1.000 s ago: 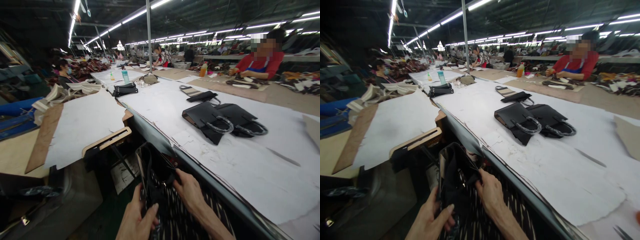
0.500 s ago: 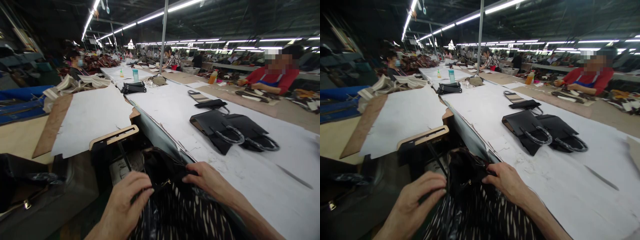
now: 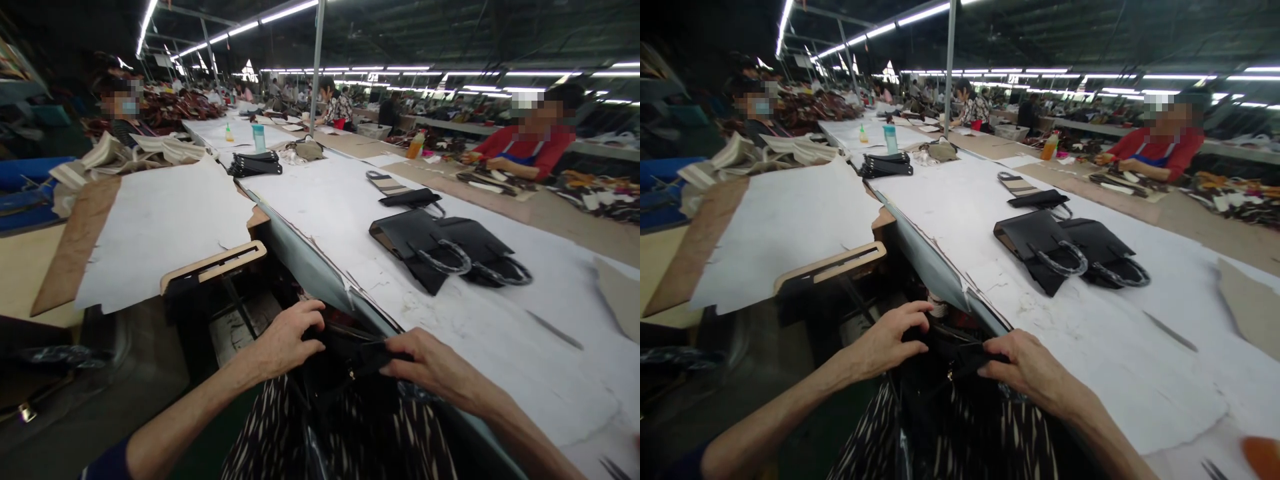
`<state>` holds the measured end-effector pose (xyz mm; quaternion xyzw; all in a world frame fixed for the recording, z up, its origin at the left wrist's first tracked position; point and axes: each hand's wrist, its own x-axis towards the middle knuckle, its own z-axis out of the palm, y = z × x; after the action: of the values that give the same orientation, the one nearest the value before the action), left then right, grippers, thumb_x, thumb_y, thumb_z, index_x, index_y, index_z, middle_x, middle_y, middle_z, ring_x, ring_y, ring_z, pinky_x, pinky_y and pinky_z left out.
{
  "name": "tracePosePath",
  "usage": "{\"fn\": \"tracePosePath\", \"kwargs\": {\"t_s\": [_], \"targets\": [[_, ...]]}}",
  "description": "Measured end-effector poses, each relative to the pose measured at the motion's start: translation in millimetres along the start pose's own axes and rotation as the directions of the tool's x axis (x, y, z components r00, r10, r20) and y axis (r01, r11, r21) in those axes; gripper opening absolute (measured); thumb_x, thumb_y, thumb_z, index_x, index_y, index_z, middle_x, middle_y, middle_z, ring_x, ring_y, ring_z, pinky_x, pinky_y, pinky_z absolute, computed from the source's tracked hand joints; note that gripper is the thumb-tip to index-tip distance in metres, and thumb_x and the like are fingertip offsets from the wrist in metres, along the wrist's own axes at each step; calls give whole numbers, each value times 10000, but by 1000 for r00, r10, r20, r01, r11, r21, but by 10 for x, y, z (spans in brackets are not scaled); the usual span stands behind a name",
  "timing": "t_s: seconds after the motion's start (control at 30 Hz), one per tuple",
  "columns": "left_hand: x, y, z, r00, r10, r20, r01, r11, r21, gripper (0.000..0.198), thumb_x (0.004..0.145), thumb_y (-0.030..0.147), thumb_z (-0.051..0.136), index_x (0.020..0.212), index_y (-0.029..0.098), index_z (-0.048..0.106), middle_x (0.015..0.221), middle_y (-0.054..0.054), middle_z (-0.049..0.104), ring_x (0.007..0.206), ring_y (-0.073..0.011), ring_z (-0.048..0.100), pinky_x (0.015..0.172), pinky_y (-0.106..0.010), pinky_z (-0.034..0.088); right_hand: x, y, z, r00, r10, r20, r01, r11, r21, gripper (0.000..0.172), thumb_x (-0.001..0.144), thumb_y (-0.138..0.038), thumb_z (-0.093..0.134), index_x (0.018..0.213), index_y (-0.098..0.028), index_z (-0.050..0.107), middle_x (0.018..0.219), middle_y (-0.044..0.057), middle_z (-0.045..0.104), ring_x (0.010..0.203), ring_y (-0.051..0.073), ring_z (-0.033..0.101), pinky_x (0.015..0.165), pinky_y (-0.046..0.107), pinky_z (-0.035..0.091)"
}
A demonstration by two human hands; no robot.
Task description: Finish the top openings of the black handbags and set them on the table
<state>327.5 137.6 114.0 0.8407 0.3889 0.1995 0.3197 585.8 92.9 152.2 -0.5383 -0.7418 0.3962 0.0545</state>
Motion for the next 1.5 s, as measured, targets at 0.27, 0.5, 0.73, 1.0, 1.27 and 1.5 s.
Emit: {"fn": "tracePosePath", "kwargs": {"t_s": [0.27, 0.5, 0.73, 1.0, 1.27, 1.5], "targets": [[127, -123, -20, 994, 14, 106, -22, 997, 78, 165, 791, 288, 571, 677, 178, 617, 1099, -14, 573, 984, -165, 530, 862, -261, 394, 30, 182, 81, 997, 63, -44, -57, 990, 132, 181, 711, -320, 549, 635, -162, 593, 547, -56, 393, 541, 85, 340, 503, 197, 287], [31, -65, 15, 989, -19, 149, 11, 999, 51, 148, 807, 226, 539, 677, 170, 580, 866, 14, 612, 802, -131, 537, 738, -231, 387, 175, 437, 319, 995, 97, 19, -98, 956, 275, 213, 664, -281, 577, 828, -172, 659, 678, -43, 577, 636, 123, 486, 593, 220, 374], [-13, -72, 114, 985, -53, 163, 34, 993, 116, 141, 804, 185, 516, 675, 173, 572, 756, 13, 600, 747, -140, 498, 683, -238, 364, 99, 365, 390, 994, -3, -105, 21, 986, 167, 477, 628, -217, 640, 1100, -233, 573, 1050, 11, 598, 936, 193, 531, 853, 307, 393], [28, -34, 113, 985, -57, 164, 32, 988, 149, 142, 808, 185, 509, 698, 170, 597, 775, -2, 608, 753, -147, 498, 687, -244, 372, -77, 216, 511, 923, -5, -385, 149, 926, 346, 349, 787, -227, 503, 1135, -237, 515, 1265, 58, 484, 1174, 212, 425, 1024, 398, 300], [-15, -71, 148, 986, -30, 162, 2, 986, 169, 135, 815, 197, 510, 743, 185, 624, 817, 0, 613, 775, -144, 501, 720, -253, 374, 32, 181, 780, 877, -53, -478, 155, 972, 176, 168, 790, -199, 511, 941, -225, 580, 1264, 73, 462, 1154, 207, 446, 989, 395, 363], [-1, -42, 133, 985, -19, 169, -13, 982, 186, 139, 813, 190, 517, 721, 180, 621, 889, -1, 626, 807, -142, 517, 740, -248, 392, 101, 163, 789, 783, -317, -535, 174, 938, -301, 210, 821, -141, 467, 953, -230, 604, 1168, 88, 520, 1082, 212, 472, 914, 420, 420]]}}
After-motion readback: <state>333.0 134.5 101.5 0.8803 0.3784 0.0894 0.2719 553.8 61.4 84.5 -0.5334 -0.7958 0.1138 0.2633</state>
